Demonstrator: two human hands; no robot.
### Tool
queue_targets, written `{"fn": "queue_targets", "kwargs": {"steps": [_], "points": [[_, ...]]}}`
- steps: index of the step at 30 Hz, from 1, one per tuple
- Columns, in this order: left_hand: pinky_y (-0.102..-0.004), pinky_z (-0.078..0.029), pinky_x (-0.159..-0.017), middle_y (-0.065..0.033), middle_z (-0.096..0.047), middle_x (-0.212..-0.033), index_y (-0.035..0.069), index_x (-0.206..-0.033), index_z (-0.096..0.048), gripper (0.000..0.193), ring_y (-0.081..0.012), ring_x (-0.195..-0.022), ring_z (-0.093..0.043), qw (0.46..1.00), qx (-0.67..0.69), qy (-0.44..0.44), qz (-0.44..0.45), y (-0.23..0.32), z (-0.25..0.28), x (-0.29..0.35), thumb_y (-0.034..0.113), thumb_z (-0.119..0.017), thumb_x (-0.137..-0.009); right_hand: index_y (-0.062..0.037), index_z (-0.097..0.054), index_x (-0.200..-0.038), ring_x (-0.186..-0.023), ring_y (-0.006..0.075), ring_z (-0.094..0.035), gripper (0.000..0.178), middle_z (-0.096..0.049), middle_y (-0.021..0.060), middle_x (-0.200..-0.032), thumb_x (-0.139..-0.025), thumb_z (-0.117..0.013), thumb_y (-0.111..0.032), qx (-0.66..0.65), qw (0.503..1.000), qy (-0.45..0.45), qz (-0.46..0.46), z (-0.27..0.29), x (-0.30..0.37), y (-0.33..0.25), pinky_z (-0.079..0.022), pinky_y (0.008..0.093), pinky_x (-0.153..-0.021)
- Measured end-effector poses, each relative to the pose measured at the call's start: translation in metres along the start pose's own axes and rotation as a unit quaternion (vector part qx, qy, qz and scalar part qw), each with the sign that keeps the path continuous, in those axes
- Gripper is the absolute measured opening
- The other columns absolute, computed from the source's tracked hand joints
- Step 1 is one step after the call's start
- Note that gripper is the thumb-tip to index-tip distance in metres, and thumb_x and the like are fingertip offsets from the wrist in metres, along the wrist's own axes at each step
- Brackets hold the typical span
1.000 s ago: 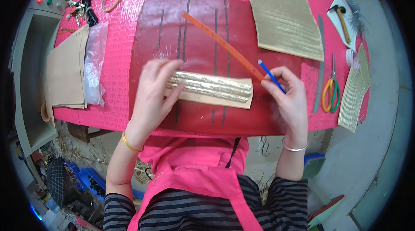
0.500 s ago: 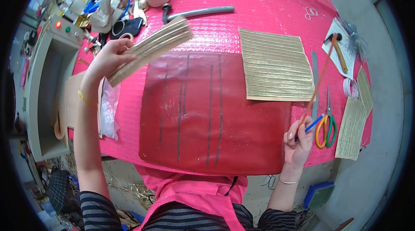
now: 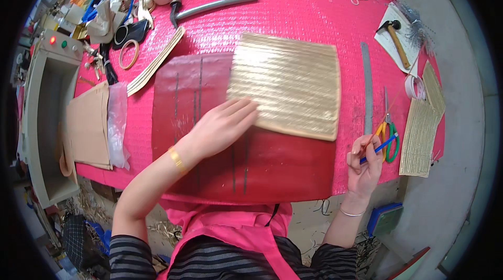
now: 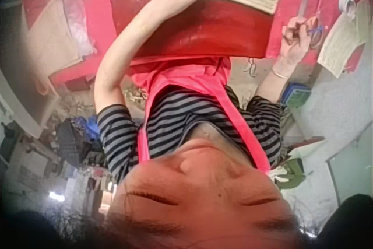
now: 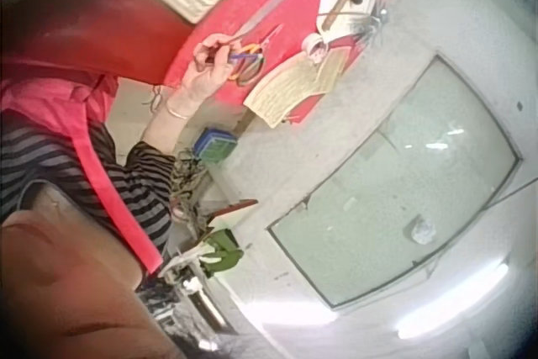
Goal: The recorder prepares decorative upper components for shoes by applying gold strips to leather material, cutting away excess with scissors, and marking measurement lines with a ruler and pen.
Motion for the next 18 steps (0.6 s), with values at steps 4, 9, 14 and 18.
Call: {"fn": "queue_targets", "kwargs": {"steps": [4, 9, 14, 18], "points": [[-0.0388, -0.041, -0.093, -0.0165, -0.055, -0.115, -0.004, -0.107, -0.055, 0.034, -0.0284, -0.110, -0.052, 0.997, -0.026, -0.042, 0.067, 0.037, 0.034, 0.104, 0.009, -0.051, -0.075, -0.0001, -0.053, -0.090, -0.041, 0.0033, -0.029, 0.011, -0.054, 0.0069, -0.071, -0.089, -0.051, -0.010, 0.059, 0.994, -0.019, -0.087, -0.009, 0.014, 0.001, -0.023, 0.0171, -0.040], [-0.0410, -0.041, -0.093, -0.0156, -0.054, -0.119, -0.003, -0.109, -0.057, 0.036, -0.0292, -0.112, -0.051, 0.981, -0.015, 0.039, 0.187, 0.093, 0.033, 0.140, 0.009, -0.053, -0.075, 0.0050, -0.061, -0.092, -0.054, 0.0065, -0.049, 0.013, -0.060, 0.0065, -0.068, -0.082, -0.058, -0.002, 0.267, 0.929, -0.136, -0.217, -0.057, 0.026, 0.023, -0.036, 0.0174, -0.050], [-0.0455, -0.025, -0.104, -0.0104, -0.047, -0.129, 0.006, -0.119, -0.054, 0.040, -0.0255, -0.122, -0.042, 0.986, -0.012, 0.074, 0.152, 0.133, 0.013, 0.123, 0.014, -0.054, -0.080, 0.0066, -0.063, -0.092, -0.065, 0.0098, -0.057, 0.014, -0.061, 0.0061, -0.072, -0.079, -0.058, 0.002, 0.365, 0.866, -0.254, -0.231, -0.079, 0.028, 0.056, -0.045, 0.0209, -0.062], [-0.0562, -0.016, -0.103, -0.0122, -0.031, -0.139, 0.005, -0.133, -0.037, 0.063, -0.0314, -0.130, -0.028, 0.940, 0.049, 0.019, 0.337, 0.119, -0.002, 0.119, 0.026, -0.060, -0.079, 0.0066, -0.063, -0.093, -0.066, 0.0100, -0.057, 0.015, -0.061, 0.0059, -0.073, -0.080, -0.057, 0.003, 0.424, 0.847, -0.240, -0.215, -0.081, 0.027, 0.066, -0.045, 0.0212, -0.063]]}}
Point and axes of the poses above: each hand's wrist, its own x-axis away from the middle knuckle, its own z-axis out of the back of the hand, y = z × x, the point moved 2 cm from there along -x, towards the middle knuckle
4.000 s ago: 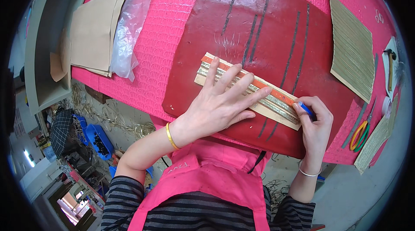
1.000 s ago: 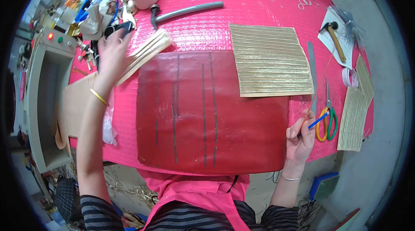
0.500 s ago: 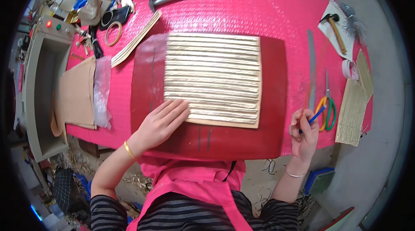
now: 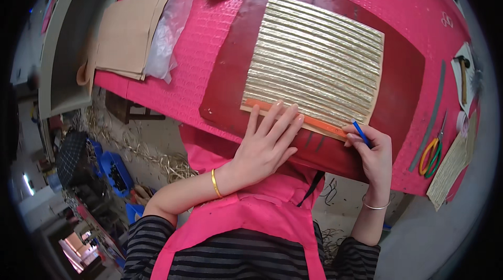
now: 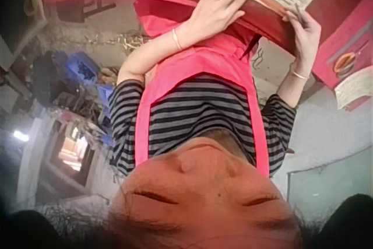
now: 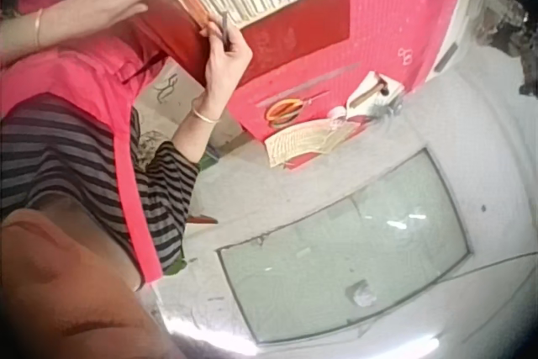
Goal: The recorder prepares decorative upper components for shoes by applying gold strips to leather material, cutting away excess with scissors, and marking measurement lines with a ruler and pen.
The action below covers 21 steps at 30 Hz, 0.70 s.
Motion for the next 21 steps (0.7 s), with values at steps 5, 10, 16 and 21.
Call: {"fn": "queue_targets", "kwargs": {"steps": [5, 10, 16, 21], "points": [[-0.0559, -0.018, -0.103, -0.0123, -0.035, -0.135, 0.006, -0.133, -0.038, 0.061, -0.0304, -0.129, -0.028, 0.999, -0.048, 0.006, -0.012, -0.0054, -0.0017, 0.0054, 0.027, -0.059, -0.080, 0.0063, -0.063, -0.094, -0.066, 0.0094, -0.054, 0.017, -0.060, 0.0052, -0.073, -0.079, -0.055, 0.005, 0.012, 1.000, 0.005, -0.013, -0.0078, 0.0013, 0.0029, -0.044, 0.0206, -0.064], [-0.0568, -0.017, -0.103, -0.0118, -0.038, -0.130, 0.006, -0.131, -0.040, 0.060, -0.0303, -0.125, -0.031, 0.998, -0.051, 0.033, -0.010, -0.0057, -0.0075, 0.0096, 0.026, -0.060, -0.079, 0.0053, -0.064, -0.094, -0.065, 0.0083, -0.053, 0.017, -0.060, 0.0038, -0.073, -0.079, -0.056, 0.005, 0.055, 0.998, 0.030, 0.005, -0.0099, 0.0015, 0.0028, -0.043, 0.0200, -0.064], [-0.0574, -0.017, -0.104, -0.0114, -0.039, -0.128, 0.006, -0.130, -0.042, 0.059, -0.0300, -0.123, -0.032, 0.997, -0.056, 0.046, -0.008, -0.0037, -0.0089, 0.0094, 0.027, -0.061, -0.079, 0.0046, -0.064, -0.094, -0.065, 0.0080, -0.053, 0.018, -0.061, 0.0041, -0.076, -0.079, -0.056, 0.005, 0.065, 0.997, 0.032, 0.021, -0.0091, 0.0026, 0.0045, -0.044, 0.0204, -0.063], [-0.0573, -0.017, -0.104, -0.0115, -0.040, -0.127, 0.007, -0.130, -0.042, 0.058, -0.0303, -0.124, -0.031, 0.998, -0.049, 0.044, -0.023, -0.0033, -0.0090, 0.0069, 0.026, -0.060, -0.079, 0.0037, -0.064, -0.093, -0.067, 0.0078, -0.055, 0.016, -0.062, 0.0049, -0.076, -0.078, -0.058, 0.003, 0.101, 0.993, 0.049, 0.026, -0.0078, 0.0065, 0.0036, -0.044, 0.0202, -0.063]]}}
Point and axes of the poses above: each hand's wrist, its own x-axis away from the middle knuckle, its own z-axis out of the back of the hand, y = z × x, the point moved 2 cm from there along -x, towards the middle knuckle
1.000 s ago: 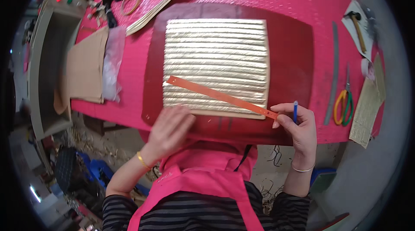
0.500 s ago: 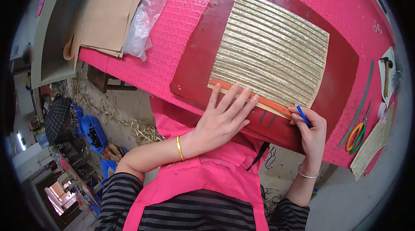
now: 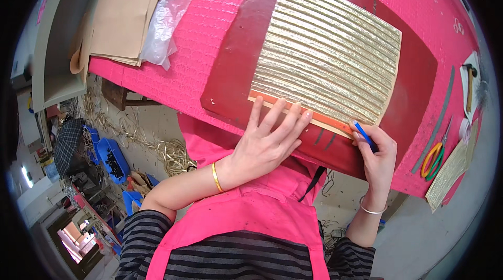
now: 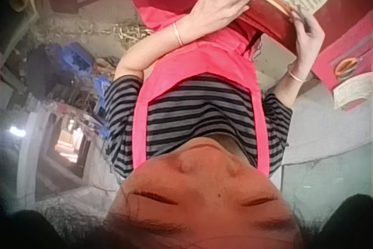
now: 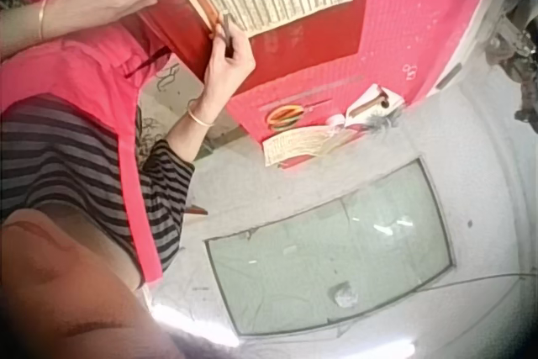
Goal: The recorder prepares decorative upper components for shoes by applying gold strips to leather material, cutting away excess with scissors, and marking measurement lines with a ruler and pen.
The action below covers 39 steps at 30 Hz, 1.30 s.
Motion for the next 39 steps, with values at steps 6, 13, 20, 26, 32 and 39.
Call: {"fn": "queue_targets", "kwargs": {"steps": [6, 13, 20, 26, 32, 39], "points": [[-0.0541, -0.020, -0.103, -0.0114, -0.043, -0.123, 0.012, -0.130, -0.044, 0.053, -0.0296, -0.120, -0.034, 0.998, -0.050, -0.032, 0.026, 0.001, 0.010, -0.005, 0.023, -0.059, -0.080, 0.0019, -0.061, -0.083, -0.071, 0.0121, -0.044, 0.016, -0.051, 0.0071, -0.086, -0.087, -0.051, -0.010, 0.014, 0.910, 0.336, 0.242, 0.040, 0.012, -0.009, -0.033, 0.0231, -0.059], [-0.0617, -0.026, -0.094, -0.0135, -0.042, -0.114, 0.031, -0.132, -0.040, 0.057, -0.0353, -0.109, -0.038, 0.993, -0.105, -0.043, 0.023, 0.010, 0.004, -0.013, 0.022, -0.057, -0.078, -0.0001, -0.057, -0.078, -0.062, 0.0081, -0.043, 0.032, -0.051, 0.0035, -0.071, -0.091, -0.051, -0.029, -0.134, 0.966, 0.065, 0.209, -0.003, 0.003, -0.014, -0.032, 0.0209, -0.053], [-0.0649, -0.024, -0.093, -0.0161, -0.040, -0.114, 0.030, -0.136, -0.034, 0.067, -0.0379, -0.112, -0.037, 0.995, -0.087, -0.053, 0.016, 0.011, 0.005, -0.014, 0.012, -0.053, -0.074, -0.0012, -0.056, -0.078, -0.062, 0.0167, -0.050, 0.009, -0.054, 0.0063, -0.069, -0.084, -0.058, -0.008, -0.017, 0.978, 0.064, 0.199, -0.019, -0.007, -0.008, -0.039, 0.0262, -0.056], [-0.0661, -0.024, -0.092, -0.0165, -0.040, -0.114, 0.030, -0.136, -0.034, 0.069, -0.0389, -0.112, -0.036, 0.994, -0.096, -0.060, 0.011, 0.012, 0.005, -0.014, 0.011, -0.053, -0.073, -0.0016, -0.057, -0.076, -0.061, 0.0224, -0.050, 0.009, -0.054, 0.0076, -0.068, -0.078, -0.064, -0.006, 0.092, 0.958, 0.061, 0.263, -0.022, -0.010, -0.018, -0.040, 0.0301, -0.056], [-0.0661, -0.026, -0.091, -0.0166, -0.039, -0.114, 0.029, -0.136, -0.033, 0.069, -0.0390, -0.110, -0.037, 0.993, -0.093, -0.066, 0.012, 0.013, 0.007, -0.016, 0.011, -0.053, -0.073, -0.0016, -0.057, -0.076, -0.061, 0.0226, -0.049, 0.010, -0.054, 0.0073, -0.068, -0.077, -0.065, -0.007, 0.102, 0.958, 0.065, 0.261, -0.023, -0.009, -0.019, -0.040, 0.0307, -0.056], [-0.0608, -0.025, -0.095, -0.0138, -0.042, -0.114, 0.038, -0.131, -0.041, 0.053, -0.0343, -0.108, -0.039, 0.988, -0.127, -0.081, 0.026, 0.014, 0.009, -0.017, 0.023, -0.054, -0.082, -0.0020, -0.057, -0.077, -0.060, 0.0219, -0.049, 0.009, -0.053, 0.0073, -0.067, -0.077, -0.065, -0.007, 0.101, 0.959, 0.066, 0.258, -0.024, -0.009, -0.019, -0.040, 0.0302, -0.055]]}}
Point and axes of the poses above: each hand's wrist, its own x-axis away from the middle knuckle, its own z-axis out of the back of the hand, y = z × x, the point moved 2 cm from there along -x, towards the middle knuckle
